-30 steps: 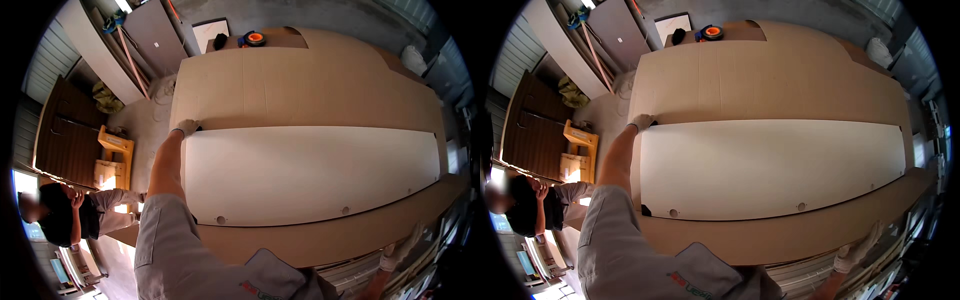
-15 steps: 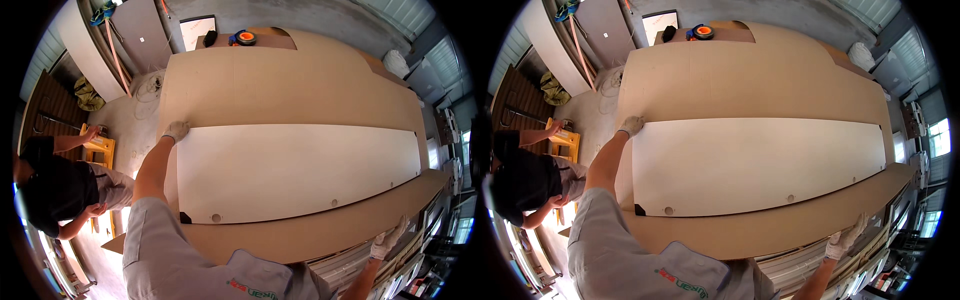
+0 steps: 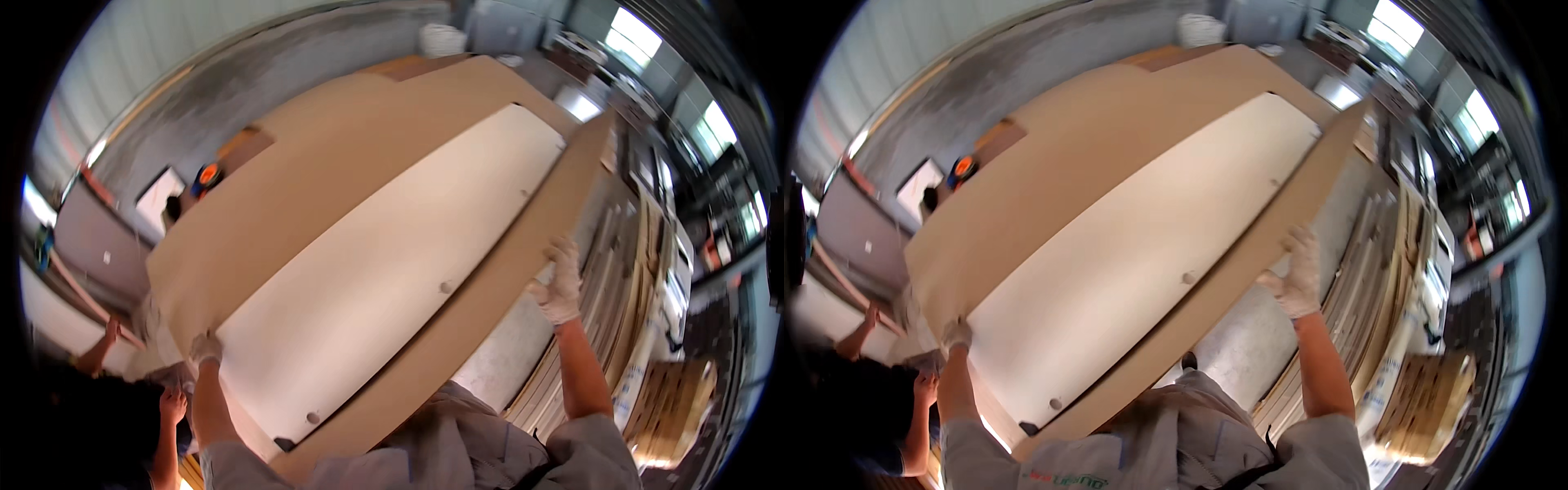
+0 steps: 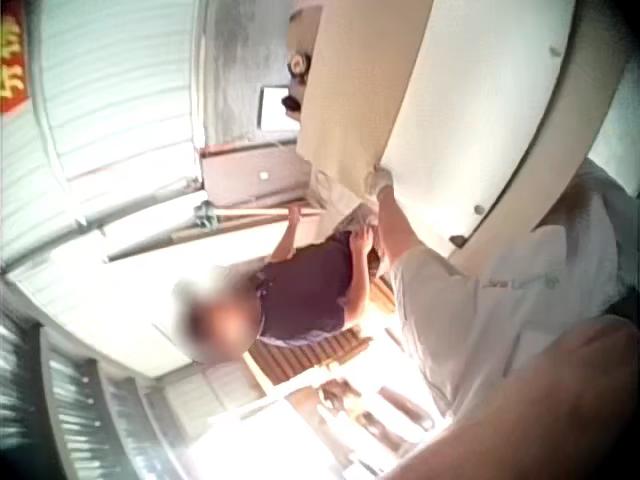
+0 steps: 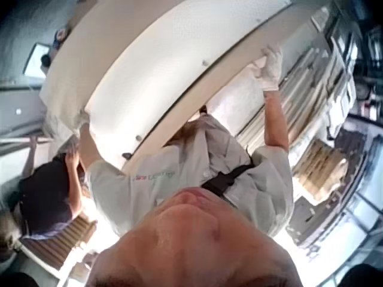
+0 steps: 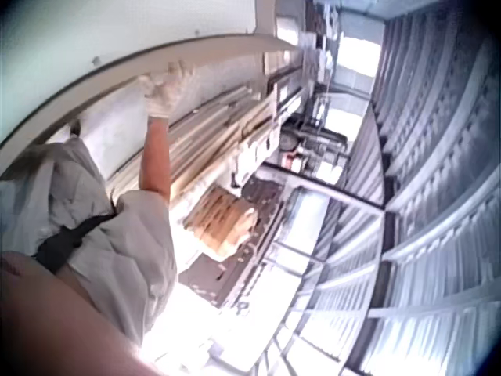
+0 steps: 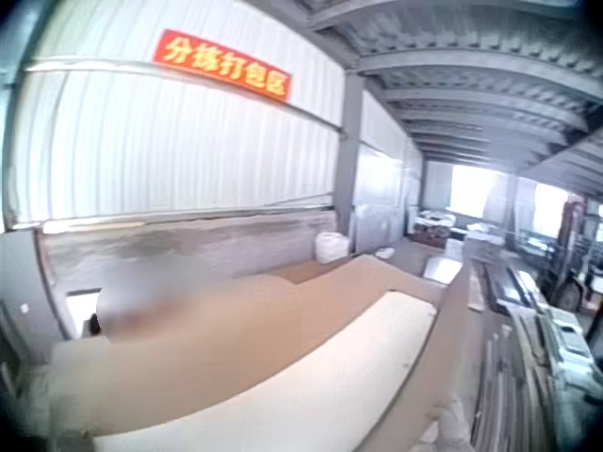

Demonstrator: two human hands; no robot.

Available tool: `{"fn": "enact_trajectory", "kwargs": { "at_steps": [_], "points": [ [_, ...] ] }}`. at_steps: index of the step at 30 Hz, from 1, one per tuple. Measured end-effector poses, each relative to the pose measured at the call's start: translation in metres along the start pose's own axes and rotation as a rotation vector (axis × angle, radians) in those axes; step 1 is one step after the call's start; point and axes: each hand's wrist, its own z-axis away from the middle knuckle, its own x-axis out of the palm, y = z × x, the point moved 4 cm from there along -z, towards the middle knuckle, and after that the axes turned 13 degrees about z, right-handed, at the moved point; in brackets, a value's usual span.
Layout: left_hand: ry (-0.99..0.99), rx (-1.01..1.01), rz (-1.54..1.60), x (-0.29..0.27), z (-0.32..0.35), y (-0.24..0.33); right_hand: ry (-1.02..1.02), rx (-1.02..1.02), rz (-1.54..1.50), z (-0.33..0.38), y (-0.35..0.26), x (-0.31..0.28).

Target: The person prepares furniture panels for shipping by applying black corner protectors, placing them on large cardboard sheets, and using a utility knife to score or cut the cardboard for folding.

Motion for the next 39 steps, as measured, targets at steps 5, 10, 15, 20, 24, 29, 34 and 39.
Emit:
{"fn": "enact_trajectory", "kwargs": {
  "at_steps": [5,10,15,20,24,29,34,39],
  "points": [
    [0.292,0.388,-0.135,-0.009,0.051,0.043,0.071,-0.093,-0.123,0.002,0.018,-0.001],
    [-0.210,0.929,0.048,0.016,0.231,0.248,0.072,-0.143,-0.235,0.014,0.032,-0.004],
    [-0.723,1.031,-0.003,0.028,0.440,0.385,0.095,-0.392,-0.393,0.028,0.057,0.003],
    [-0.884,1.033,-0.081,0.024,0.528,0.423,0.074,-0.456,-0.523,0.021,0.102,-0.002],
    [-0.825,0.885,-0.157,0.011,0.515,0.410,0.026,-0.476,-0.528,0.021,0.119,0.009],
    [-0.775,0.761,-0.155,0.012,0.476,0.404,0.062,-0.413,-0.538,0.014,0.113,0.010],
    [-0.645,0.821,-0.063,0.004,0.400,0.406,0.038,-0.413,-0.505,-0.023,0.090,0.006],
    [0.457,1.123,-0.090,-0.096,0.295,0.440,-0.060,-0.345,-0.415,-0.039,0.073,0.022]
  ]
}}
